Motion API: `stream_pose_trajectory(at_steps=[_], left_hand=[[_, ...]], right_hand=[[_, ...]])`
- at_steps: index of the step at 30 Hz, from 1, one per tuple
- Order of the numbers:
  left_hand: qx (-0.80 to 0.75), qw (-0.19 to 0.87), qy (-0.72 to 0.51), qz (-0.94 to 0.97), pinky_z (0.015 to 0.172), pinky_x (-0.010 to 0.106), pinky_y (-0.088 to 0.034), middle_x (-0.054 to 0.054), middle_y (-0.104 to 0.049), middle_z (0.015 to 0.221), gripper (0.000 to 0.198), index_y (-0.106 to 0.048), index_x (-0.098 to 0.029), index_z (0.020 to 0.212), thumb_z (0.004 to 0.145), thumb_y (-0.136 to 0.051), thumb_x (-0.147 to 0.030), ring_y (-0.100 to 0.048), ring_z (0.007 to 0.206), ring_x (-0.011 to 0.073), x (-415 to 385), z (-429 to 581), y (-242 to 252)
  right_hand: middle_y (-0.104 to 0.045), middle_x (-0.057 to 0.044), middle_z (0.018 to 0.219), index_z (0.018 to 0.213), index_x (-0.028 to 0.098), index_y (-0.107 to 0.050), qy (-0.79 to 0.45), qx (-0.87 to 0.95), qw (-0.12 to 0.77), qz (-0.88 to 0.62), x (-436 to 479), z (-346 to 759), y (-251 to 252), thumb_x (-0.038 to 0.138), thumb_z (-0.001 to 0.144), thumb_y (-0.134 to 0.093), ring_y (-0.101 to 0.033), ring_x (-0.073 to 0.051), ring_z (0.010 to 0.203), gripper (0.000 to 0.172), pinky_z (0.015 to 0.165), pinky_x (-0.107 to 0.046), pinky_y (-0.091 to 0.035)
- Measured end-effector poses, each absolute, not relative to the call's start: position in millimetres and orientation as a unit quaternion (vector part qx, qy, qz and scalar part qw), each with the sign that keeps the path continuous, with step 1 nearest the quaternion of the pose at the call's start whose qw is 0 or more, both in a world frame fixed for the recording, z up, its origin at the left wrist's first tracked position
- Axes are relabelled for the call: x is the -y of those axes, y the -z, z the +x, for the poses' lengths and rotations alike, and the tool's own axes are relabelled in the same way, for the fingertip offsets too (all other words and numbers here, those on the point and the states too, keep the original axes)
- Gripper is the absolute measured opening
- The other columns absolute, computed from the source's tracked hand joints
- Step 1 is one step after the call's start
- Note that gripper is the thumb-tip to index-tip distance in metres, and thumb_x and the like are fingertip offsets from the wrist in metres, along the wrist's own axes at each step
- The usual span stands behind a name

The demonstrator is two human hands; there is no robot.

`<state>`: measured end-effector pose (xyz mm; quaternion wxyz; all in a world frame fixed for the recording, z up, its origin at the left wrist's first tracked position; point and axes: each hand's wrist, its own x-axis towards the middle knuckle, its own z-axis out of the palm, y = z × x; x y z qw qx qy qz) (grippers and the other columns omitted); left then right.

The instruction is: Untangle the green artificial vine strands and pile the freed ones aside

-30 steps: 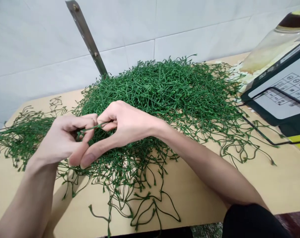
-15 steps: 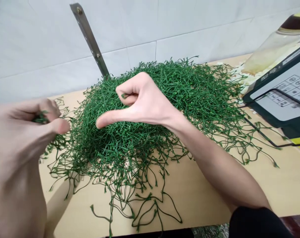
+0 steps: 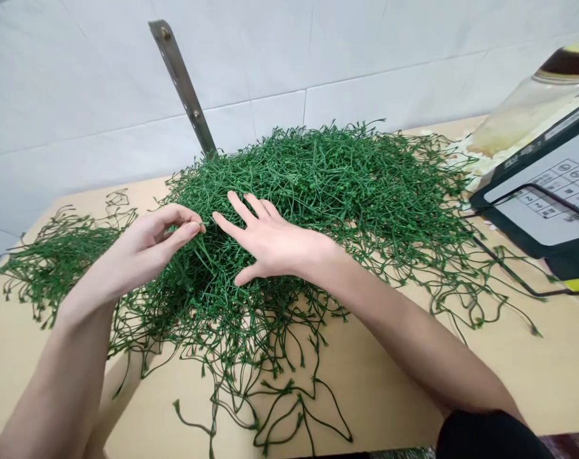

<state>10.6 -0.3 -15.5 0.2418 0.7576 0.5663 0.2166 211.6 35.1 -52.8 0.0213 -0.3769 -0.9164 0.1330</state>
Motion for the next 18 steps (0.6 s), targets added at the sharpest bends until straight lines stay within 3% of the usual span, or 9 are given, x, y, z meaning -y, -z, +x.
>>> stream_pose_trajectory(at_steps=[3, 6, 9, 11, 12, 14, 16, 18], left_hand=[[-0.564, 0.269, -0.232, 0.745, 0.061, 0.026, -0.038, 0.000, -0.055, 0.076, 0.025, -0.060, -0.018, 0.088, 0.092, -0.051, -0.041, -0.047, 0.068, 0.0137, -0.2, 11.0, 16.3], [-0.556, 0.292, -0.269, 0.730, 0.062, 0.025, -0.039, 0.000, -0.055, 0.078, 0.020, -0.059, -0.018, 0.087, 0.091, -0.054, -0.037, -0.049, 0.071, 0.0130, -0.6, 10.9, 19.4], [-0.545, 0.302, -0.305, 0.720, 0.066, 0.025, -0.042, 0.001, -0.059, 0.082, 0.015, -0.059, -0.017, 0.089, 0.089, -0.058, -0.032, -0.052, 0.075, 0.0127, -0.9, 10.4, 22.5], [-0.544, 0.300, -0.316, 0.717, 0.066, 0.025, -0.043, 0.001, -0.060, 0.081, 0.014, -0.061, -0.017, 0.087, 0.088, -0.060, -0.031, -0.053, 0.074, 0.0126, -0.5, 10.6, 23.2], [-0.544, 0.299, -0.320, 0.716, 0.065, 0.024, -0.043, 0.001, -0.060, 0.080, 0.014, -0.061, -0.017, 0.087, 0.088, -0.061, -0.031, -0.054, 0.073, 0.0125, -0.1, 11.0, 23.0], [-0.539, 0.299, -0.334, 0.713, 0.063, 0.024, -0.044, 0.001, -0.061, 0.078, 0.014, -0.061, -0.017, 0.086, 0.087, -0.061, -0.030, -0.054, 0.071, 0.0122, 1.2, 12.7, 22.0], [-0.530, 0.302, -0.349, 0.711, 0.064, 0.024, -0.046, 0.001, -0.063, 0.079, 0.013, -0.061, -0.017, 0.085, 0.087, -0.062, -0.030, -0.057, 0.072, 0.0124, 3.0, 15.0, 20.4], [-0.522, 0.309, -0.357, 0.710, 0.067, 0.023, -0.048, 0.002, -0.065, 0.081, 0.013, -0.061, -0.018, 0.084, 0.085, -0.065, -0.029, -0.060, 0.075, 0.0127, 4.9, 17.1, 18.7]], right_hand=[[0.014, -0.020, 0.162, 0.158, 0.019, -0.007, -0.099, 0.917, 0.031, -0.385, -41.3, 202.0, 71.3, 0.035, 0.082, -0.073, 0.009, -0.040, 0.149, 0.102, 0.120, -0.059, -0.005], [0.010, -0.019, 0.163, 0.158, 0.023, -0.009, -0.070, 0.921, 0.074, -0.377, -49.7, 202.1, 79.5, 0.033, 0.082, -0.074, 0.005, -0.041, 0.150, 0.100, 0.118, -0.063, -0.006], [0.001, -0.020, 0.164, 0.156, 0.023, -0.016, -0.072, 0.923, 0.107, -0.362, -52.4, 209.9, 68.8, 0.046, 0.070, -0.081, 0.000, -0.045, 0.148, 0.110, 0.112, -0.071, -0.008], [-0.007, -0.019, 0.163, 0.152, 0.024, -0.031, -0.104, 0.916, 0.145, -0.359, -48.7, 215.7, 54.0, 0.060, 0.060, -0.082, -0.005, -0.047, 0.146, 0.111, 0.108, -0.073, -0.013], [-0.015, -0.017, 0.161, 0.146, 0.024, -0.043, -0.119, 0.907, 0.178, -0.363, -45.4, 217.8, 46.4, 0.063, 0.060, -0.081, -0.011, -0.047, 0.144, 0.102, 0.107, -0.072, -0.018], [-0.041, -0.013, 0.147, 0.118, 0.023, -0.067, -0.138, 0.873, 0.272, -0.380, -37.9, 219.2, 34.2, 0.061, 0.069, -0.075, -0.027, -0.041, 0.136, 0.063, 0.104, -0.065, -0.026], [-0.062, -0.009, 0.118, 0.094, 0.020, -0.072, -0.184, 0.850, 0.334, -0.363, -31.4, 216.6, 28.6, 0.053, 0.080, -0.069, -0.047, -0.030, 0.119, 0.036, 0.100, -0.053, -0.034], [-0.067, -0.006, 0.094, 0.086, 0.016, -0.070, -0.248, 0.848, 0.342, -0.320, -28.1, 212.0, 28.7, 0.043, 0.083, -0.069, -0.056, -0.020, 0.094, 0.027, 0.088, -0.039, -0.042]])
